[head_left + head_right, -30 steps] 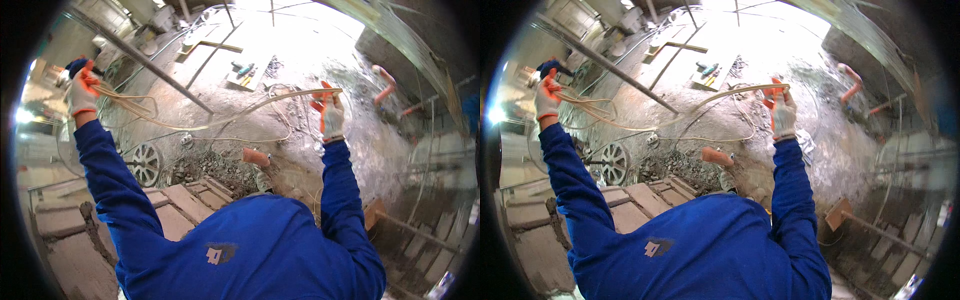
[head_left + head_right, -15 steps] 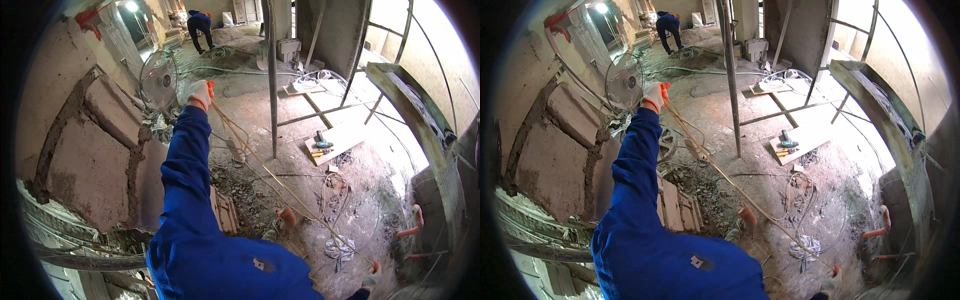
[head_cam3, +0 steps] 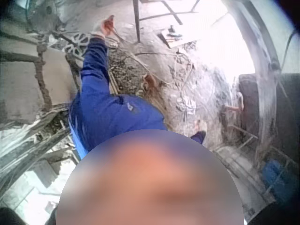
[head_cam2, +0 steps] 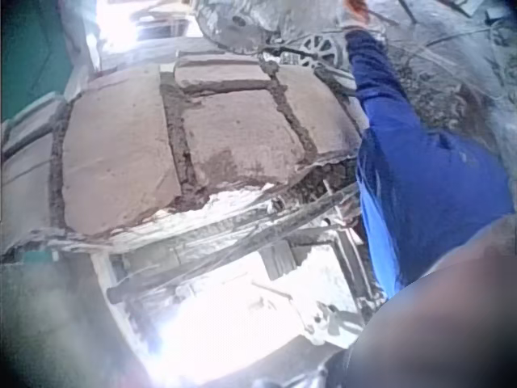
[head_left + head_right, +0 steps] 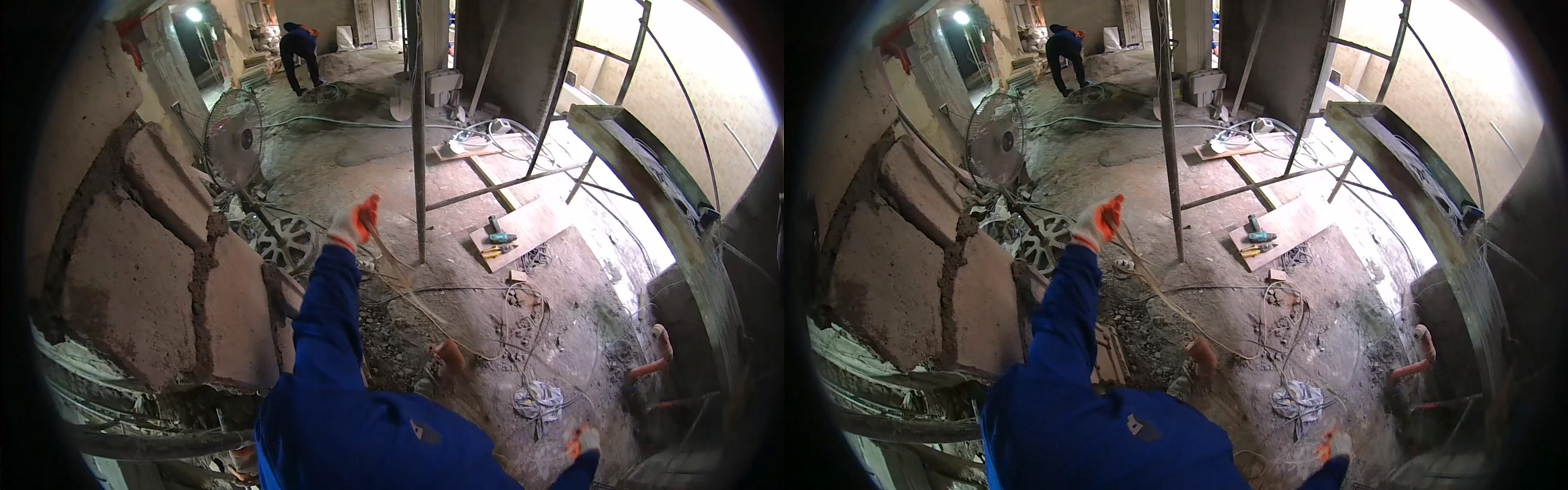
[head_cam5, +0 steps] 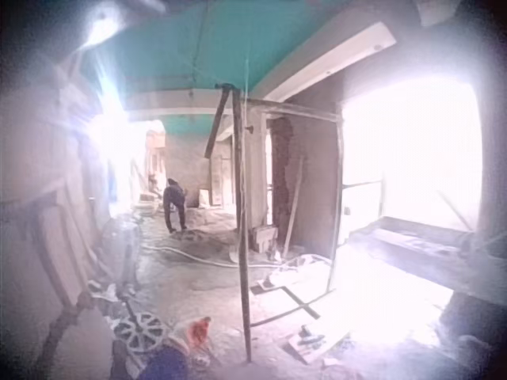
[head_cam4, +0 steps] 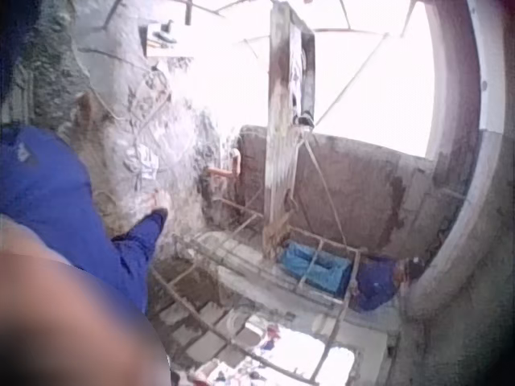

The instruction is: The person moves a long wooden plank and several concrete blocks around a construction site. They lift and reposition the plank, then pick up and carry blocks, placing them on a scaffold platform.

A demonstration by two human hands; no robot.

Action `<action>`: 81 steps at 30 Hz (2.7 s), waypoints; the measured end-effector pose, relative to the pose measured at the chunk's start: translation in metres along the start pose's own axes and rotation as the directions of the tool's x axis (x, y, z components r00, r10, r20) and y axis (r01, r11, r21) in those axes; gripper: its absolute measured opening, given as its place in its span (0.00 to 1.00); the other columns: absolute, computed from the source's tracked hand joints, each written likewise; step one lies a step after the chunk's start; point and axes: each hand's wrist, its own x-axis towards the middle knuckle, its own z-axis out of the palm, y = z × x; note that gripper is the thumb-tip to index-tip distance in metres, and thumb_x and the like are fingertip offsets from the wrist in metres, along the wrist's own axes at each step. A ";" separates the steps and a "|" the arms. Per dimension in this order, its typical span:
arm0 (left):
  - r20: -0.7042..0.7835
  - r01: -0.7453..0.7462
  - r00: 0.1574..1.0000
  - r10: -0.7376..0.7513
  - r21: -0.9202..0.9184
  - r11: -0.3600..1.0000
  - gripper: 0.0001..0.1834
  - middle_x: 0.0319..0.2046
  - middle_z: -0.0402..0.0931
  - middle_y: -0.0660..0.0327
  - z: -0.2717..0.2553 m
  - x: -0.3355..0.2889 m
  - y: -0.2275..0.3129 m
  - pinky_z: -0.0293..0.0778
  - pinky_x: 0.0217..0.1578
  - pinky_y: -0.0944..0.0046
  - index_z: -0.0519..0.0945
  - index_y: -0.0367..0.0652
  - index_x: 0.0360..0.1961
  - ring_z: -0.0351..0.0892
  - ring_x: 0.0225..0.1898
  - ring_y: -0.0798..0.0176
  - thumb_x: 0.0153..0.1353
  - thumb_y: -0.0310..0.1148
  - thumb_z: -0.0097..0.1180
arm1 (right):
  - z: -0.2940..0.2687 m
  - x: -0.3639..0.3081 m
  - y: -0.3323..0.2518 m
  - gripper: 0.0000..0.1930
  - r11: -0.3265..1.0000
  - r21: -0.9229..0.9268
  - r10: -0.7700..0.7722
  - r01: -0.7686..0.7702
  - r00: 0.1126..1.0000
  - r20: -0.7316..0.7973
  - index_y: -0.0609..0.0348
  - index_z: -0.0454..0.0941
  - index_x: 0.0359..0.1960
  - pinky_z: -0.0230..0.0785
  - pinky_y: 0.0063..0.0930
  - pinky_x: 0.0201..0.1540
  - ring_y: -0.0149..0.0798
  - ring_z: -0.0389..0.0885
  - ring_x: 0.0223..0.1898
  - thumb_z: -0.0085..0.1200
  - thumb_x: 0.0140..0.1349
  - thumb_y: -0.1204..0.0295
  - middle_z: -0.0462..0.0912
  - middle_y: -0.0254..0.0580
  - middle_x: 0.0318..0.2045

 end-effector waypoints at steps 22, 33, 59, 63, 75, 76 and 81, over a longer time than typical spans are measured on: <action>0.496 0.271 0.762 -0.415 0.337 0.902 0.15 0.35 0.81 0.65 0.163 -0.221 -0.262 0.82 0.36 0.63 0.76 0.45 0.47 0.83 0.35 0.66 0.71 0.44 0.57 | 0.272 -0.198 -0.212 0.28 0.348 0.110 -0.928 0.931 0.359 -0.103 0.61 0.70 0.62 0.77 0.32 0.44 0.38 0.85 0.41 0.64 0.60 0.73 0.85 0.40 0.39; 0.644 0.236 0.736 -0.207 0.042 0.971 0.13 0.30 0.76 0.64 0.276 -0.247 -0.208 0.77 0.21 0.65 0.74 0.46 0.42 0.77 0.22 0.69 0.72 0.45 0.54 | 0.268 -0.147 -0.001 0.17 0.928 -0.016 -0.357 0.373 0.899 0.255 0.58 0.85 0.48 0.75 0.26 0.41 0.28 0.83 0.38 0.67 0.58 0.69 0.88 0.37 0.37; 0.415 -0.293 0.909 0.024 0.599 0.745 0.10 0.27 0.77 0.62 0.073 -0.174 -0.071 0.74 0.22 0.70 0.79 0.39 0.42 0.75 0.22 0.72 0.68 0.35 0.60 | 0.162 -0.030 -0.203 0.13 0.862 0.506 -0.110 -0.020 0.968 0.225 0.46 0.76 0.39 0.63 0.37 0.20 0.38 0.67 0.16 0.55 0.68 0.53 0.66 0.33 0.16; 0.400 -0.118 0.890 -0.218 0.665 0.737 0.26 0.48 0.80 0.59 0.066 -0.192 -0.142 0.75 0.29 0.68 0.72 0.41 0.55 0.79 0.39 0.68 0.57 0.27 0.68 | 0.267 -0.159 -0.357 0.15 0.704 0.710 -0.469 0.008 0.756 0.457 0.41 0.76 0.51 0.72 0.38 0.28 0.36 0.75 0.24 0.58 0.67 0.54 0.69 0.30 0.20; 0.609 0.030 0.680 -0.408 0.533 0.845 0.17 0.40 0.80 0.62 0.107 -0.186 -0.290 0.81 0.40 0.65 0.74 0.42 0.55 0.82 0.38 0.69 0.68 0.34 0.61 | 0.249 -0.263 -0.355 0.30 0.195 0.433 -0.939 0.880 0.295 -0.176 0.57 0.61 0.72 0.74 0.28 0.56 0.36 0.80 0.54 0.52 0.69 0.78 0.79 0.47 0.56; 0.599 0.061 0.691 -0.404 0.509 0.858 0.16 0.40 0.80 0.62 0.119 -0.188 -0.294 0.81 0.38 0.65 0.74 0.43 0.53 0.82 0.37 0.69 0.69 0.35 0.61 | 0.231 -0.251 -0.331 0.28 0.158 0.563 -0.901 0.811 0.352 -0.254 0.57 0.62 0.72 0.70 0.28 0.61 0.36 0.77 0.57 0.49 0.70 0.80 0.78 0.47 0.55; 0.565 0.285 0.644 -0.515 0.448 0.847 0.11 0.35 0.79 0.61 0.192 -0.214 -0.316 0.77 0.24 0.67 0.73 0.47 0.47 0.78 0.26 0.70 0.70 0.36 0.59 | 0.158 -0.196 -0.153 0.40 0.639 0.297 -0.715 0.709 0.690 -0.112 0.58 0.61 0.72 0.71 0.33 0.56 0.39 0.76 0.55 0.67 0.61 0.62 0.76 0.45 0.56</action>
